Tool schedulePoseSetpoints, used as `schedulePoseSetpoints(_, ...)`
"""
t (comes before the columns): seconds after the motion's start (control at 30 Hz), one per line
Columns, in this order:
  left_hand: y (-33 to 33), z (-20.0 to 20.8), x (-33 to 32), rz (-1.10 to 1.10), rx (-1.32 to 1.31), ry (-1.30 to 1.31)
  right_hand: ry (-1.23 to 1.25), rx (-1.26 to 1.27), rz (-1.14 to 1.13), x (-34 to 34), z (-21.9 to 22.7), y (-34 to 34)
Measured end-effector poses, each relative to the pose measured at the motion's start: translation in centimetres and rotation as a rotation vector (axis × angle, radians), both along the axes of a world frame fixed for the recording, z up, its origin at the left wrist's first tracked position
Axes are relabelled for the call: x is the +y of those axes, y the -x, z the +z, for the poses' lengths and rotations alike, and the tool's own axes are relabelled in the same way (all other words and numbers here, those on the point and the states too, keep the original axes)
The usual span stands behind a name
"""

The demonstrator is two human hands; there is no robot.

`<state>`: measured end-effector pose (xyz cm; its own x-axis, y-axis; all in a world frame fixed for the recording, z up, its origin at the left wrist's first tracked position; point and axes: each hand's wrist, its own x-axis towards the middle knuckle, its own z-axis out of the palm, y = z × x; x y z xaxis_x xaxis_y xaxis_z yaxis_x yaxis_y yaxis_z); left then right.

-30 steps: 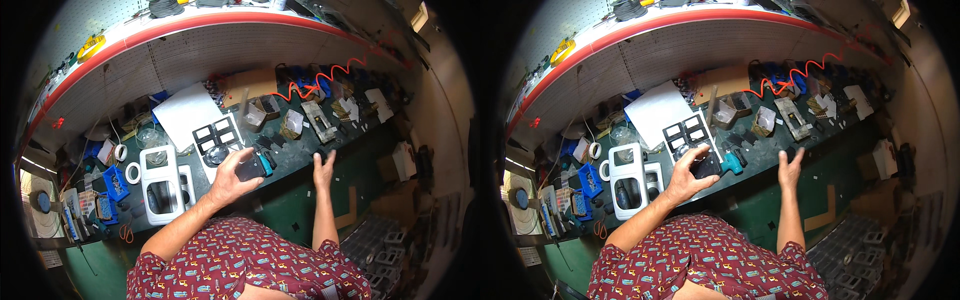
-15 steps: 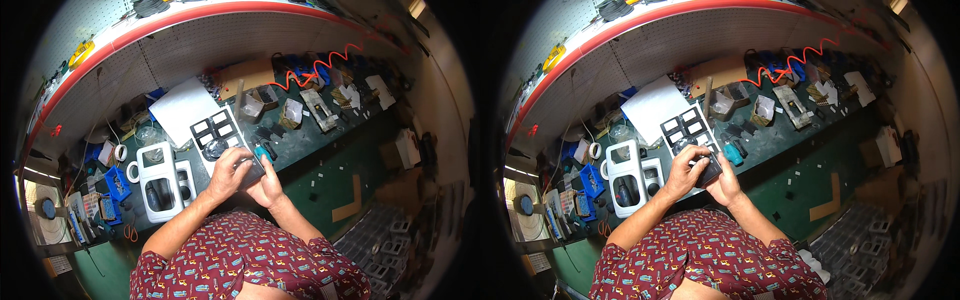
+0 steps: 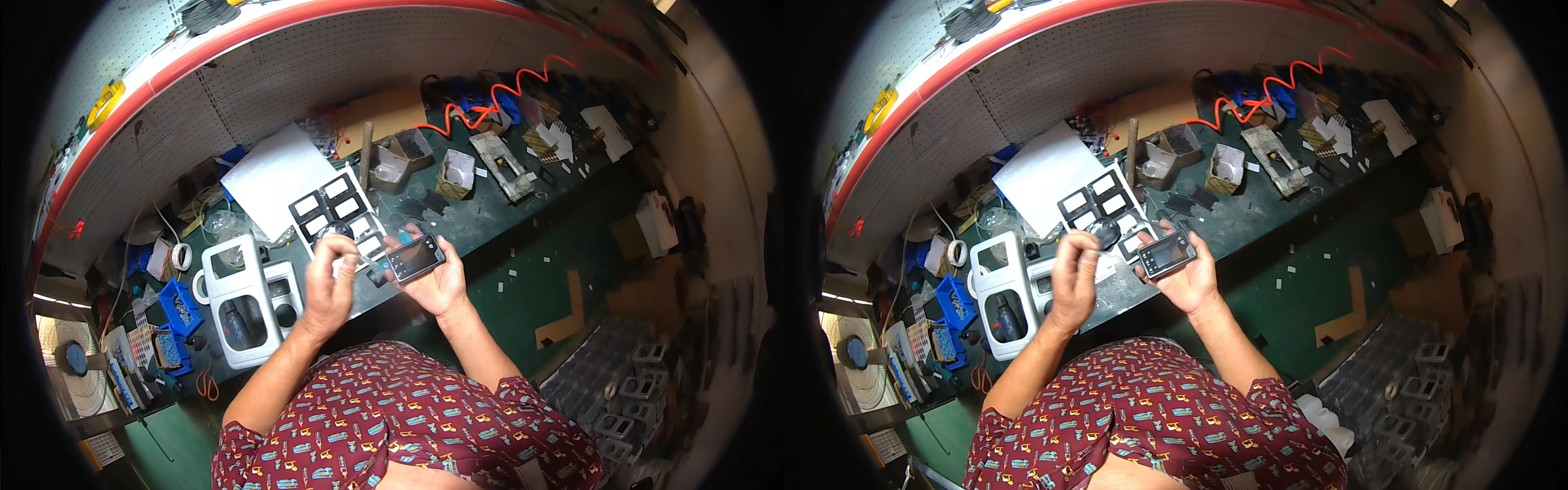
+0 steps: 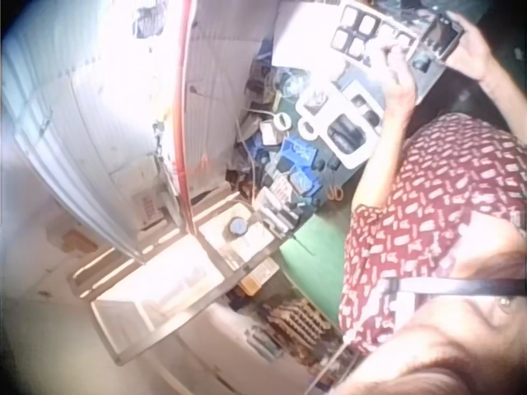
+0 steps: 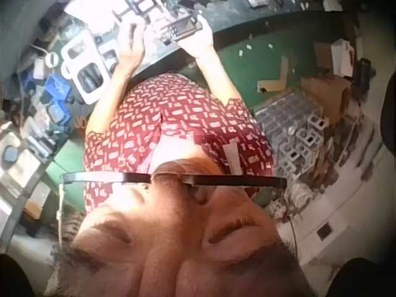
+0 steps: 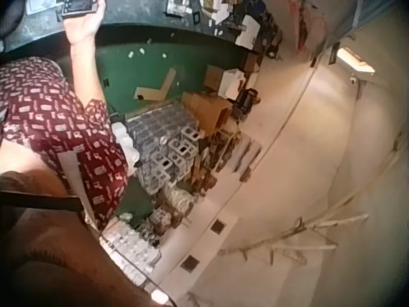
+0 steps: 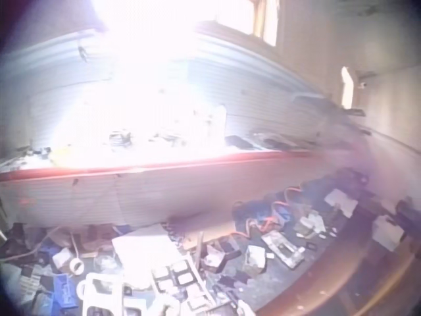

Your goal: The person assembles a white plastic housing by applying sealant to its edges, inserting a black electronic module, and securing a clear cover. They handle the housing, sealant gun, and module on a cluttered workbench.

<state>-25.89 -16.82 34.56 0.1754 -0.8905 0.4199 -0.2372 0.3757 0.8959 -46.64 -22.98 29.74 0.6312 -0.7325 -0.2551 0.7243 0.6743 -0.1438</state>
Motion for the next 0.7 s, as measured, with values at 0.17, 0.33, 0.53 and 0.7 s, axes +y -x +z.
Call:
schedulePoseSetpoints(0.17, -3.8, -1.1, -3.8, 0.178, -0.611, -0.038, 0.061, 0.009, -0.093, -0.2, 0.9, 2.0)
schedulePoseSetpoints(0.33, -5.4, -4.0, -3.0, 0.272, -0.736, -0.207, 0.096, -0.006, -0.098, -0.4, 1.6, 2.1)
schedulePoseSetpoints(0.53, -4.1, -3.1, 1.5, 0.022, -0.315, -0.336, 0.081, -0.013, -0.026, -0.5, 0.7, -0.5)
schedulePoseSetpoints(0.7, -3.0, -1.3, 4.8, -0.049, 0.006, -0.493, 0.134, 0.022, 0.145, 0.4, 2.1, -5.6)
